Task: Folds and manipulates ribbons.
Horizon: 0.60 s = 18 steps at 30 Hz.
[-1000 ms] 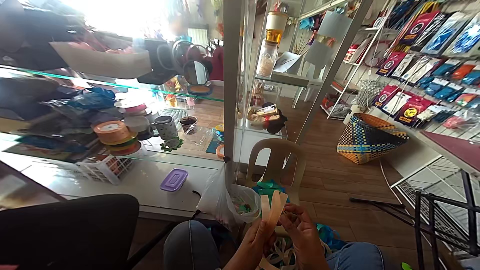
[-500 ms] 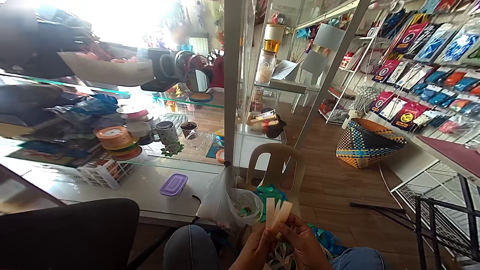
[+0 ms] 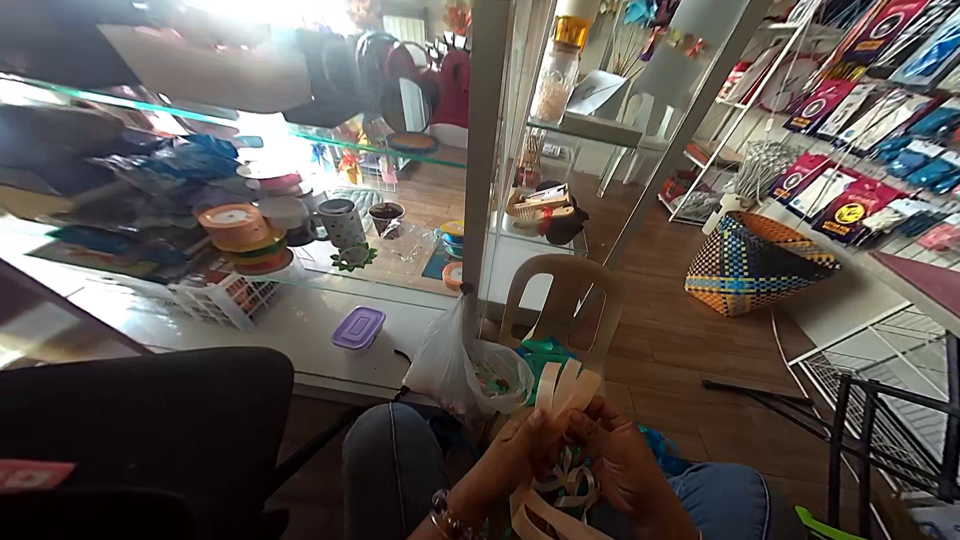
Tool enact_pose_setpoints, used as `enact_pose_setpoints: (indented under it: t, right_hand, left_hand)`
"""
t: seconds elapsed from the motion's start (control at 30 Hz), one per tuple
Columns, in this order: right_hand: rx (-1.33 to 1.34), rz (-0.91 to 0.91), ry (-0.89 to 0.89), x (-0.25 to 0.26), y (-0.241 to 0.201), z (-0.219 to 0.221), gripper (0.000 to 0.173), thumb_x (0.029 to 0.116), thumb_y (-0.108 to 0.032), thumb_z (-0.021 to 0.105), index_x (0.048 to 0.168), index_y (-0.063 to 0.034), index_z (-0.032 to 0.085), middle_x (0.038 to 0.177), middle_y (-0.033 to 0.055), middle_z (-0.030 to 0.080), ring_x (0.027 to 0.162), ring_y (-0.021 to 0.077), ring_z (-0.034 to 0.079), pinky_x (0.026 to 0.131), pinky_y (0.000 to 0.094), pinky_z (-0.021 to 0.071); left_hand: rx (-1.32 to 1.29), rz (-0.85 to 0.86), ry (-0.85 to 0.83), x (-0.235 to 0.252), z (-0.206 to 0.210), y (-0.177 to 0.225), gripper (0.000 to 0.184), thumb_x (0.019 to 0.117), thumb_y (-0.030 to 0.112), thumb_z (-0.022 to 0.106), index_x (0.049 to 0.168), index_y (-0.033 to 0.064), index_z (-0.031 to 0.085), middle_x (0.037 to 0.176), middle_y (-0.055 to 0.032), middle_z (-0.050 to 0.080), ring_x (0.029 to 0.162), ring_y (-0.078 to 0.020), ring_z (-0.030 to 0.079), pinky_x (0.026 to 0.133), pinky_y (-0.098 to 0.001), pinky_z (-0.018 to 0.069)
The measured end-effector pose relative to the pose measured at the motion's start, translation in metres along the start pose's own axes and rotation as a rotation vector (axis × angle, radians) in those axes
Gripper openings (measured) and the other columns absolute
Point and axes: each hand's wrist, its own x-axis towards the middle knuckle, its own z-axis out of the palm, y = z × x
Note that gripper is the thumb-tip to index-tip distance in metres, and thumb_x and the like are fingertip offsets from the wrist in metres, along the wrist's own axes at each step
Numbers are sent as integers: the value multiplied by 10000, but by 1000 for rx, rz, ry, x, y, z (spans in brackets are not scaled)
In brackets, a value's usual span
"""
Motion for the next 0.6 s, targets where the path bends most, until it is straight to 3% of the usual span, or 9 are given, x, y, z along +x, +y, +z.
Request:
enact_pose_setpoints:
  t: [0.3,0.43,0.6]
  right_hand:
    - [-40,18,-19,8,0,0,69,887,-9,733,948,-41,730,895,69,738,784,116,712,759,286,618]
    - [-51,42,-29,10,0,4,56,891,0,723,943,-19,715,873,81,730,752,115,706,726,277,618]
    - [-182,22,-7,10,2,13,76,896,14,713,970,2,704,851,57,711,717,79,680,693,225,600]
  left_hand:
    - [-65,-37,-44,2,3,5,298,1124,290,310,1145,136,564,809,40,652,699,-57,654,658,-212,569]
    - [-63,-46,-50,2,2,3,275,1121,323,311,1187,142,507,809,50,611,697,-56,635,662,-215,567]
    - [-41,-22,-42,4,1,-2,265,1108,369,372,1120,161,536,779,83,587,647,-23,595,616,-196,544]
